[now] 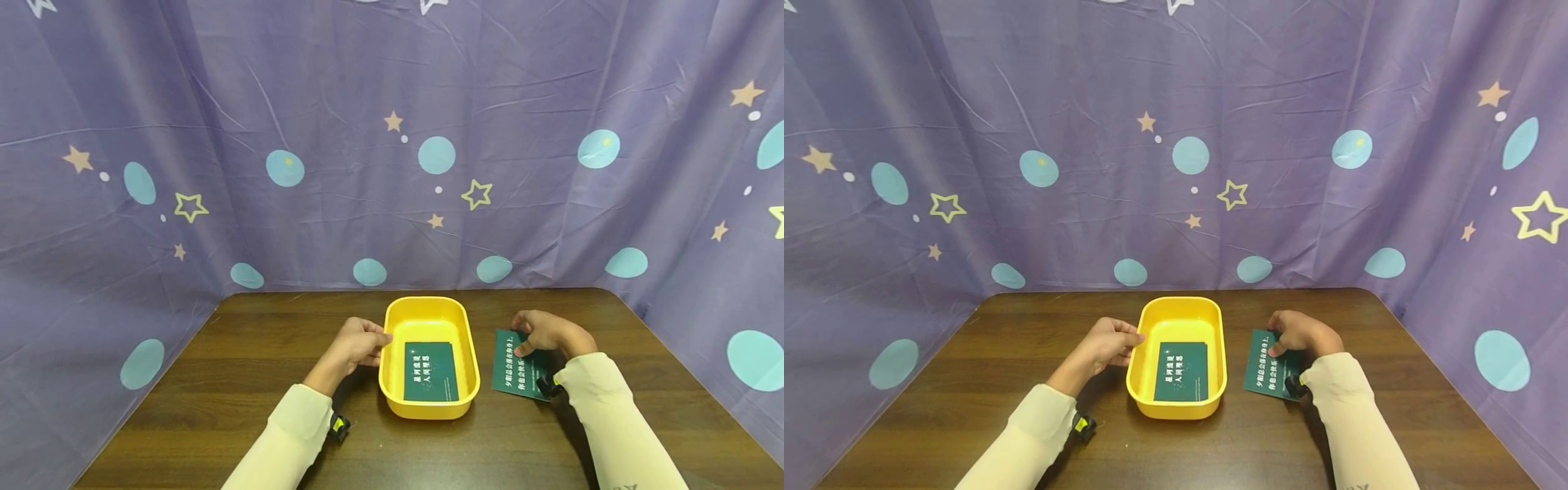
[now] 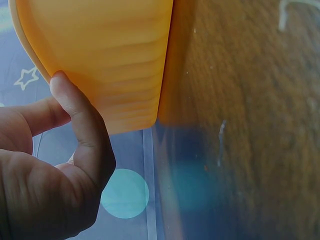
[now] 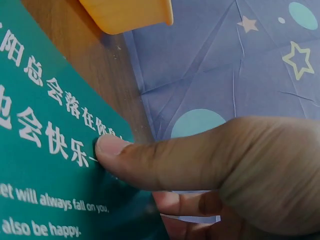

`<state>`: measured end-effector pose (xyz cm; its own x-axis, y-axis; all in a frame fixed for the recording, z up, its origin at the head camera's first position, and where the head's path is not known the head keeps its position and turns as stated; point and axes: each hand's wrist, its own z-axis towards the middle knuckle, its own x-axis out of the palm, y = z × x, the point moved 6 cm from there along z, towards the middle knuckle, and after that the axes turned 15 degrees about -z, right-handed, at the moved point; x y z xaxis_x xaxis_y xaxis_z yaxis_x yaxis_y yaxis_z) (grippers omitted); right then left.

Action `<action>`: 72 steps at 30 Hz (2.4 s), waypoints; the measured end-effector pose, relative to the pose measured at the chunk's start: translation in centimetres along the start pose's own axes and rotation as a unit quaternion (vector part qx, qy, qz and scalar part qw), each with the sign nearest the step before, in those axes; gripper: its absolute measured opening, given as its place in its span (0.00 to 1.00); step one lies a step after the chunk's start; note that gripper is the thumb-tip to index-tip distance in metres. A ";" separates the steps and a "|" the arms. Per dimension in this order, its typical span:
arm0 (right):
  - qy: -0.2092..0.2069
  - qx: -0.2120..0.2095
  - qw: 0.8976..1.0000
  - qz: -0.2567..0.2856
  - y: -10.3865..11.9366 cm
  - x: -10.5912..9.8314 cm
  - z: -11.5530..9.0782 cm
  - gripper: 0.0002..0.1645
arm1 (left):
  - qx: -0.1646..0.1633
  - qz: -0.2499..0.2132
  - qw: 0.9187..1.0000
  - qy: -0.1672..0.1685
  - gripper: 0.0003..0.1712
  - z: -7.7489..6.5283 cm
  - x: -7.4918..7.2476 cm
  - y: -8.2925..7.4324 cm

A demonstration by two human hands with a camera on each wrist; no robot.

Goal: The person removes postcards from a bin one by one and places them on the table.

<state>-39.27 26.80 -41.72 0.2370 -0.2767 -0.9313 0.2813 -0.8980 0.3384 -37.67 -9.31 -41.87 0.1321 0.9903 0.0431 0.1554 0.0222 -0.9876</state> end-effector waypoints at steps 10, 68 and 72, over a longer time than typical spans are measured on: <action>-0.010 -0.009 0.999 -0.045 0.3 0.1 0.3 0.34 | 0.003 0.000 1.000 -0.002 0.08 0.0 0.0 0.0; -0.092 -0.155 0.948 -0.263 16.1 4.2 2.6 0.54 | -0.004 -0.001 1.000 -0.004 0.09 -0.1 0.1 -0.3; -0.067 -0.151 0.943 -0.288 16.1 4.6 2.7 0.60 | -0.005 -0.002 1.000 -0.004 0.09 -0.2 0.1 -0.3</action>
<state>-36.18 10.19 -40.94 -0.1499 0.1676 -0.9744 0.5840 -0.7802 -0.2241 -37.54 -9.26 -41.51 0.1229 0.9914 0.0458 0.1667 0.0249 -0.9857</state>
